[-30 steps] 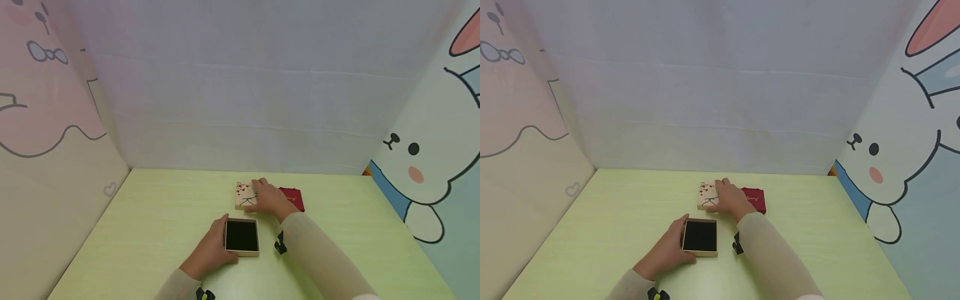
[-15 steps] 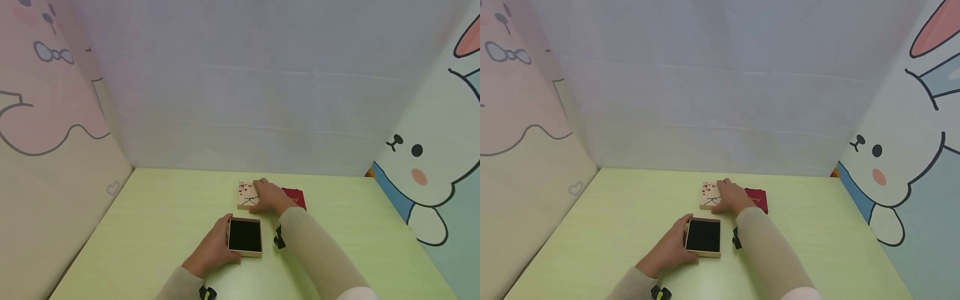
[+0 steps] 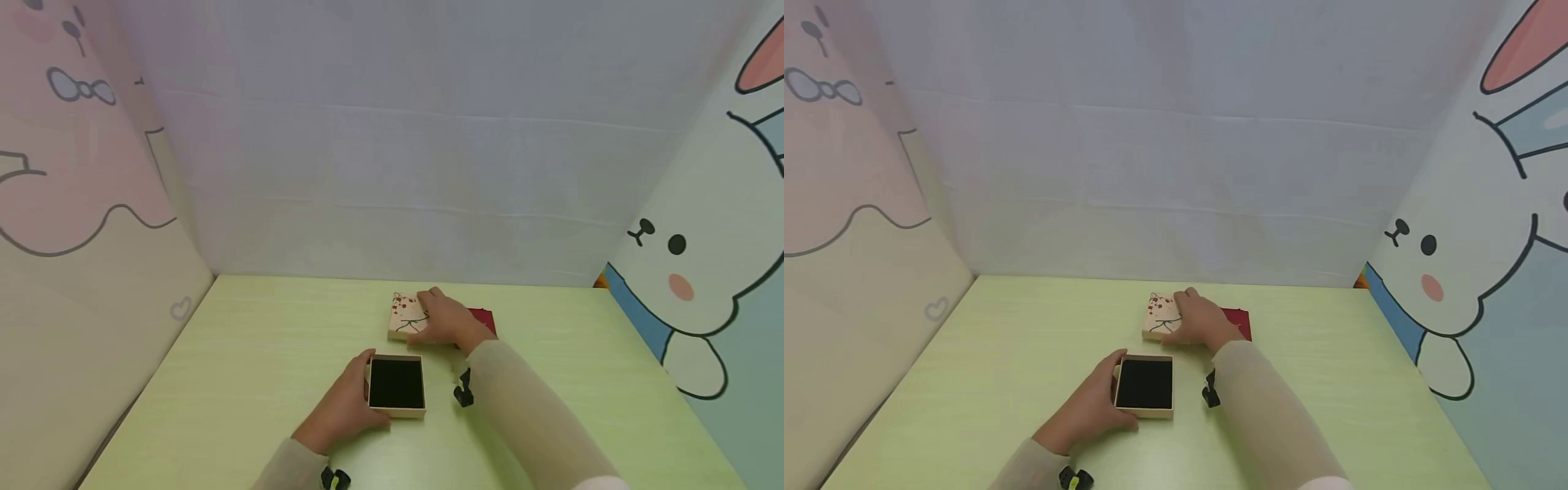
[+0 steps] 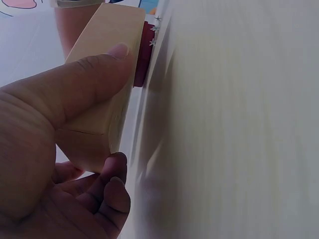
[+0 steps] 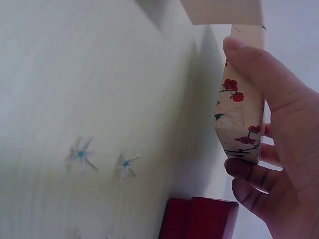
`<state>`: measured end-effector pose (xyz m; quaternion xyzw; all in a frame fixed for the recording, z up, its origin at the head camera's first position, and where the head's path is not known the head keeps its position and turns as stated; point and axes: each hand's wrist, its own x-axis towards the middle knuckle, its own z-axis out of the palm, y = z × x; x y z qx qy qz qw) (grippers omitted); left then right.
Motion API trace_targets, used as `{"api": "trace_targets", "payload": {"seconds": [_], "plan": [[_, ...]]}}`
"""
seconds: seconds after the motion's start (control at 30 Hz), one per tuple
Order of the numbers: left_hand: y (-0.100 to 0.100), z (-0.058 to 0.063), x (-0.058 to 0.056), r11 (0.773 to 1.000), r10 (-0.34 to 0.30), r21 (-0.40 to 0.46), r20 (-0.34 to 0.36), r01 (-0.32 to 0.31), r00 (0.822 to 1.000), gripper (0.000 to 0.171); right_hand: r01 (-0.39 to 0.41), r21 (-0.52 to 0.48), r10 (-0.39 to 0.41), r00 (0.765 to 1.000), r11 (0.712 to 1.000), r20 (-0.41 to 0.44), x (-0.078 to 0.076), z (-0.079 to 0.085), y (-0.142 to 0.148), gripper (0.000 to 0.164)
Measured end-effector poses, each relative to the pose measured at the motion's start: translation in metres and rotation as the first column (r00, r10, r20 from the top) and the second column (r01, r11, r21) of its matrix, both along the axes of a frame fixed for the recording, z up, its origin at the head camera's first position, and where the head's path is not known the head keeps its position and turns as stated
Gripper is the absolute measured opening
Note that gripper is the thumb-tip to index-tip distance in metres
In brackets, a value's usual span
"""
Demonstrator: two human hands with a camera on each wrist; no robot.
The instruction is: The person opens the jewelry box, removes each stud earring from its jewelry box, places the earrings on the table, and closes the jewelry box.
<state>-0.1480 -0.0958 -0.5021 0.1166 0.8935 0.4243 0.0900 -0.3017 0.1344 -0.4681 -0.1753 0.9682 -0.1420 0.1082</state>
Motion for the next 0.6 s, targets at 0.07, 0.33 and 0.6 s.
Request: {"api": "trace_targets", "payload": {"seconds": [0.07, 0.33, 0.6], "plan": [[-0.001, 0.0, 0.0, 1.0, 0.005, 0.01, -0.007, -0.005, 1.0, 0.127, -0.004, -0.014, 0.003, 1.0, 1.0, -0.006, 0.002, 0.003, 0.003, 0.113], [-0.001, 0.0, 0.001, 1.0, 0.019, 0.005, -0.014, -0.019, 1.0, 0.125, -0.008, -0.115, 0.004, 0.999, 0.993, -0.036, 0.017, 0.013, 0.01, 0.111], [-0.001, 0.002, 0.002, 1.0, 0.015, 0.006, -0.01, -0.015, 1.0, 0.126, 0.038, -0.217, -0.052, 0.997, 0.975, -0.059, 0.042, 0.017, 0.015, 0.113]]}}
